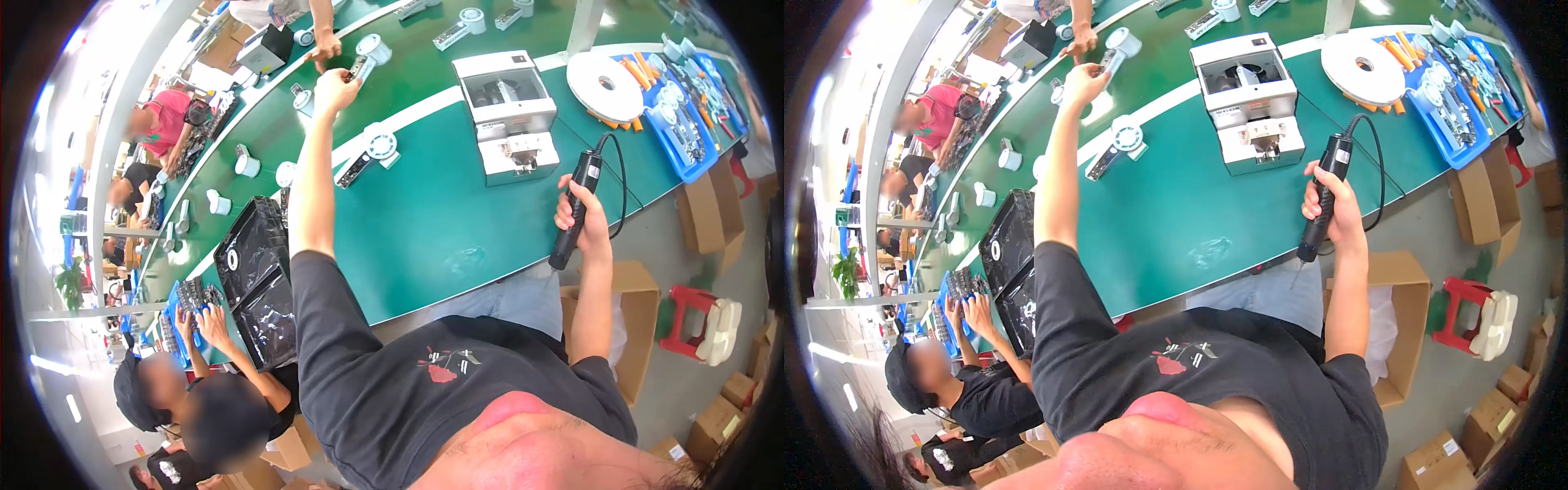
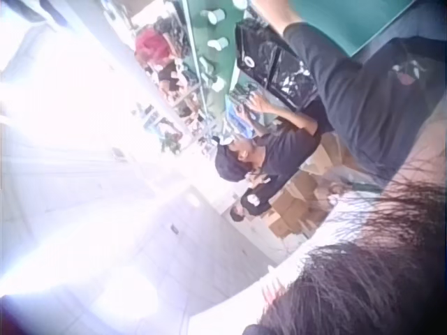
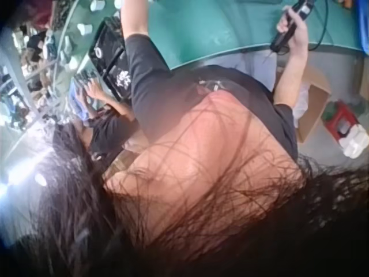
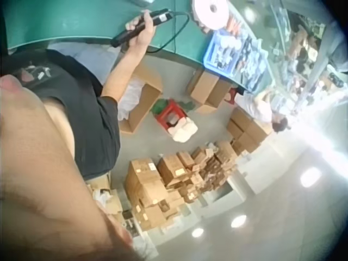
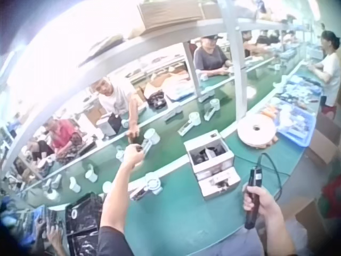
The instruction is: Assembling circular electronic components on a production line using an electric screwdriver.
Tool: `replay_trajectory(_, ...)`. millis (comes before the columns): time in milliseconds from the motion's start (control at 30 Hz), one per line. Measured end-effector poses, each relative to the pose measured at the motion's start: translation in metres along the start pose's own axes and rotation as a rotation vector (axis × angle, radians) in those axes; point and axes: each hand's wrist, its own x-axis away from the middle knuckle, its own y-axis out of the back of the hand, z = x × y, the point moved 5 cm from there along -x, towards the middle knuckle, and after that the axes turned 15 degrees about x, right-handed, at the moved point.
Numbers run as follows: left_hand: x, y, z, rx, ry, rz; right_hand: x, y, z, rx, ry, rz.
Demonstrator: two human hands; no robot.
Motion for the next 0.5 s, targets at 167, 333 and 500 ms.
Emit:
replay_trajectory(167, 0.131, 0.058, -0.039, 0.379, -0.042, -0.171, 0.002, -0.002, -0.002, 0.004, -0.002, 0.021)
replay_trajectory(333, 0.315, -0.002, -0.099, 0.515, 0.129, -0.123, 0.003, 0.009, -0.003, 0.020, 0.015, 0.012)
replay_trajectory(500, 0.368, -0.050, -0.131, 0.353, 0.057, -0.093, -0.001, 0.001, 0.000, 0.074, 0.000, 0.036)
